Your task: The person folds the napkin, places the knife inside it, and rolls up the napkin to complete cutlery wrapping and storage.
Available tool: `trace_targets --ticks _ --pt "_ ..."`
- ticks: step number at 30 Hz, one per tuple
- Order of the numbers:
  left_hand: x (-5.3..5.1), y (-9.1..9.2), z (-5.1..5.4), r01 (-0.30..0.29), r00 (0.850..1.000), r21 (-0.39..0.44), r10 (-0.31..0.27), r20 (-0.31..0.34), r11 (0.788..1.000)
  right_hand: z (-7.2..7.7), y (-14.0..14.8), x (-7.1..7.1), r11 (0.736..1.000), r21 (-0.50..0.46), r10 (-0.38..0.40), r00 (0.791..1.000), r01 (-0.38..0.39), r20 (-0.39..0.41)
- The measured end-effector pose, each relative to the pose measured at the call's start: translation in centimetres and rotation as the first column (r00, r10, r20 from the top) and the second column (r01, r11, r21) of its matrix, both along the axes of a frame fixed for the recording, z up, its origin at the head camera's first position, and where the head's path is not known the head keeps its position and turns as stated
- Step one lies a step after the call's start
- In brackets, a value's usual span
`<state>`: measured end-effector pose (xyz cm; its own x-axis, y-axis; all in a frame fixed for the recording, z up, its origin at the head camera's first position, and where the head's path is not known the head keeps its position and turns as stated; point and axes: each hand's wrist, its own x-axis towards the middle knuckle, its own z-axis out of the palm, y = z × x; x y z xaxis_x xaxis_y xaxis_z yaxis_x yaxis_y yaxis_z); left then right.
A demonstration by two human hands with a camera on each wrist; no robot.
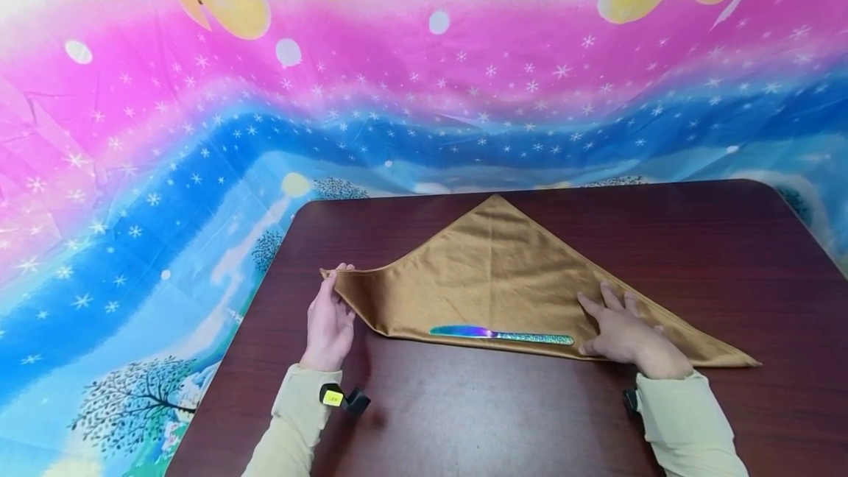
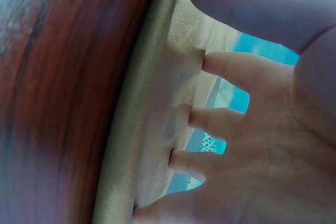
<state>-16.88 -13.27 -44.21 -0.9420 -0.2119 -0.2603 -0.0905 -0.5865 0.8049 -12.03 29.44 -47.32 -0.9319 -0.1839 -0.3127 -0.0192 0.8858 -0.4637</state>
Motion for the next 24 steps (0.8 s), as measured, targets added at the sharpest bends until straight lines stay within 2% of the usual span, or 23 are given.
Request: trace_targets --ticks 13,24 --pt "0.3 2.8 1.3 0.044 0.994 -0.009 -0.045 -0.098 0.999 0.0 0.0 0.0 1.000 -0.005 -0.001 1.000 0.001 0.000" --pt "0.5 4.6 2.5 0.115 0.987 -0.035 -0.118 -0.112 0.993 0.1 0.0 0.0 1.000 -0.007 -0.008 1.000 0.008 0.011"
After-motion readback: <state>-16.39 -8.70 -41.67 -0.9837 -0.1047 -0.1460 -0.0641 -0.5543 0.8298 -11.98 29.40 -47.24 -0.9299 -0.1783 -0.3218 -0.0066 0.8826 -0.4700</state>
